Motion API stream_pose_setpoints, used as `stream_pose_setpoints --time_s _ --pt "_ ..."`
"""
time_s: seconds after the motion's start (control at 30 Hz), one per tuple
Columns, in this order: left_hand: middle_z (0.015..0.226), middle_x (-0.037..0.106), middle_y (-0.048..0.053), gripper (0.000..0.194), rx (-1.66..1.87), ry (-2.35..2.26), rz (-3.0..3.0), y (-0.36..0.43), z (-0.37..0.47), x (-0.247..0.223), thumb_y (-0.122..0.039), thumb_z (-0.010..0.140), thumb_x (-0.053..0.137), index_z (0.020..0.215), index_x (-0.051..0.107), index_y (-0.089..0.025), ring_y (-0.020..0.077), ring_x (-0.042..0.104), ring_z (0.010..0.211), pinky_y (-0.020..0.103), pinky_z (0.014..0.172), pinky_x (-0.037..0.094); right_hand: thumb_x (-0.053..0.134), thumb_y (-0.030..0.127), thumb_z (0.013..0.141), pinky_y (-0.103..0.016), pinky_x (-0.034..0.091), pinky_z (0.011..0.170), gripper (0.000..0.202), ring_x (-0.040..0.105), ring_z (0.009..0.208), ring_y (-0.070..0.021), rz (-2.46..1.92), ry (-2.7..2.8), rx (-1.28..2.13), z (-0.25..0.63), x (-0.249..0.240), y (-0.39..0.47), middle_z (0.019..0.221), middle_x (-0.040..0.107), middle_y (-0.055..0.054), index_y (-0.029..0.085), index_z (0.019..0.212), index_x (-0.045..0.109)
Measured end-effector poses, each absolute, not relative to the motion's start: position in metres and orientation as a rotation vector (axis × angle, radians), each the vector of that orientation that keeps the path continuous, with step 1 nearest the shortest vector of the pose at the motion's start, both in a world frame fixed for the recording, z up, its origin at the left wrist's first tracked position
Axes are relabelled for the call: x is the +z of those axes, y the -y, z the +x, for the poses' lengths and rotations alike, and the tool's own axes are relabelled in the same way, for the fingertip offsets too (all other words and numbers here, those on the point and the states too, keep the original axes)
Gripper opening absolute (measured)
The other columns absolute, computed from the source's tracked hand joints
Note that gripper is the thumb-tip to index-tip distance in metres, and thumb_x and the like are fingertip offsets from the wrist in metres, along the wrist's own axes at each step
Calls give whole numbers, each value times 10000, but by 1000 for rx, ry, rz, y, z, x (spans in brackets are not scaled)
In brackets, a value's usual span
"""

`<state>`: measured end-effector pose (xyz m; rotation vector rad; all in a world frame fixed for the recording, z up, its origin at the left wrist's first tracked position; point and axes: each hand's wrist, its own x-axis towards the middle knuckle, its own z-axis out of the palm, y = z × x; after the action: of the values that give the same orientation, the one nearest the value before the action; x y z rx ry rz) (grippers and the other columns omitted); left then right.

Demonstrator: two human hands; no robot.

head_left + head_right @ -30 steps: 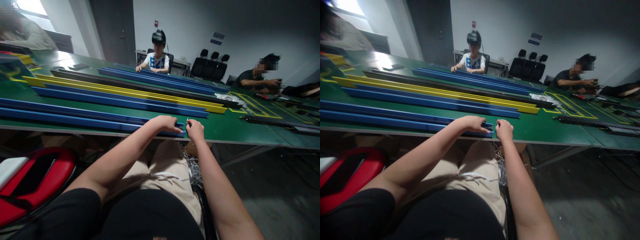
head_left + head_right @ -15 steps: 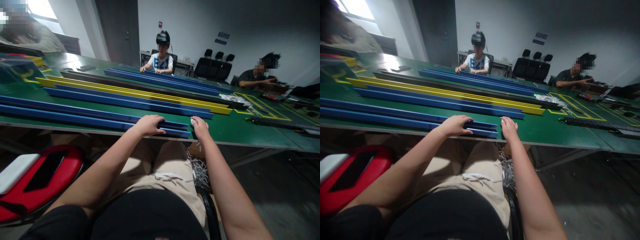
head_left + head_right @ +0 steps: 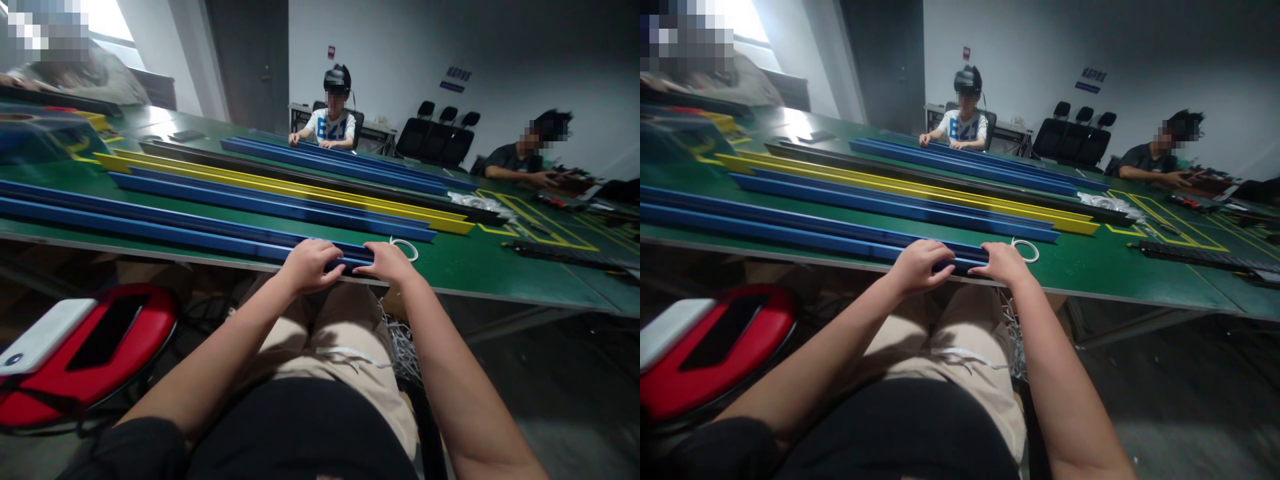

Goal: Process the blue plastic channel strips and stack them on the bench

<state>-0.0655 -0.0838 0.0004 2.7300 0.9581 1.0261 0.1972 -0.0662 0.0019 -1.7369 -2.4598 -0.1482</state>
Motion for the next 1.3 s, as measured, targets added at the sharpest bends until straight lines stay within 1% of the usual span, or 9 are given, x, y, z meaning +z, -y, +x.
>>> stream_pose_setpoints --time_s 0.17,0.3,0.4,0.57,0.73,0.9,1.1,1.2,1.3 --pt "934 750 48 378 573 -865 2553 120 -49 -3 -505 967 479 964 742 -233 210 684 848 309 717 471 725 700 744 -426 496 987 772 639 1155 -318 -1704 2391 -139 201 -6 62 1250 690 -150 176 1303 637" --pt "1010 771 64 425 448 -779 2191 121 -46 -14 -596 901 565 1071 748 -253 233 698 856 329 746 506 752 657 745 -423 486 987 758 628 1156 -314 -1685 2335 -176 199 -1 63 1243 685 -142 183 1322 622" --pt "1111 753 115 547 627 -731 1765 113 -48 -27 -630 857 615 1205 702 -216 245 706 909 352 781 543 770 626 746 -424 473 993 745 608 1171 -318 -1662 2296 -241 198 8 68 1241 679 -138 189 1329 614" --pt "1160 712 196 698 1038 -803 886 105 -49 -42 -752 902 428 1158 641 -139 258 726 951 351 743 585 764 587 771 -448 450 998 739 586 1175 -336 -1602 2284 -304 201 19 72 1232 675 -153 175 1360 592" --pt "1218 676 172 757 1296 -733 506 98 -68 -35 -834 890 265 1265 521 -228 283 691 1091 454 855 586 743 591 789 -458 429 996 738 575 1170 -346 -1539 2279 -371 208 25 72 1260 658 -176 148 1359 587" --pt "1235 666 135 798 1719 -610 228 58 -113 -17 -850 869 296 1232 619 -216 265 671 1075 438 897 570 724 577 811 -499 348 1068 704 554 1186 -344 -1545 2236 -453 207 22 81 1280 644 -179 157 1355 574" --pt "1373 614 92 799 1728 -517 86 31 -139 -17 -845 856 331 1364 592 -286 281 611 1228 491 1002 524 662 542 873 -613 116 1184 614 511 1232 -335 -1634 2131 -520 192 1 97 1313 627 -152 209 1373 535" --pt "1413 590 81 804 1730 -525 88 30 -136 -21 -846 850 333 1400 570 -311 279 589 1267 508 1028 507 611 625 878 -630 85 1185 629 511 1226 -340 -1670 2107 -518 185 3 100 1300 628 -162 201 1339 557" --pt "1429 579 71 827 1751 -560 87 28 -134 -26 -866 839 296 1410 565 -331 273 573 1291 505 1040 500 461 694 929 -591 120 1185 582 572 1126 -314 -1712 2126 -503 179 19 99 1166 681 -139 203 1186 641"
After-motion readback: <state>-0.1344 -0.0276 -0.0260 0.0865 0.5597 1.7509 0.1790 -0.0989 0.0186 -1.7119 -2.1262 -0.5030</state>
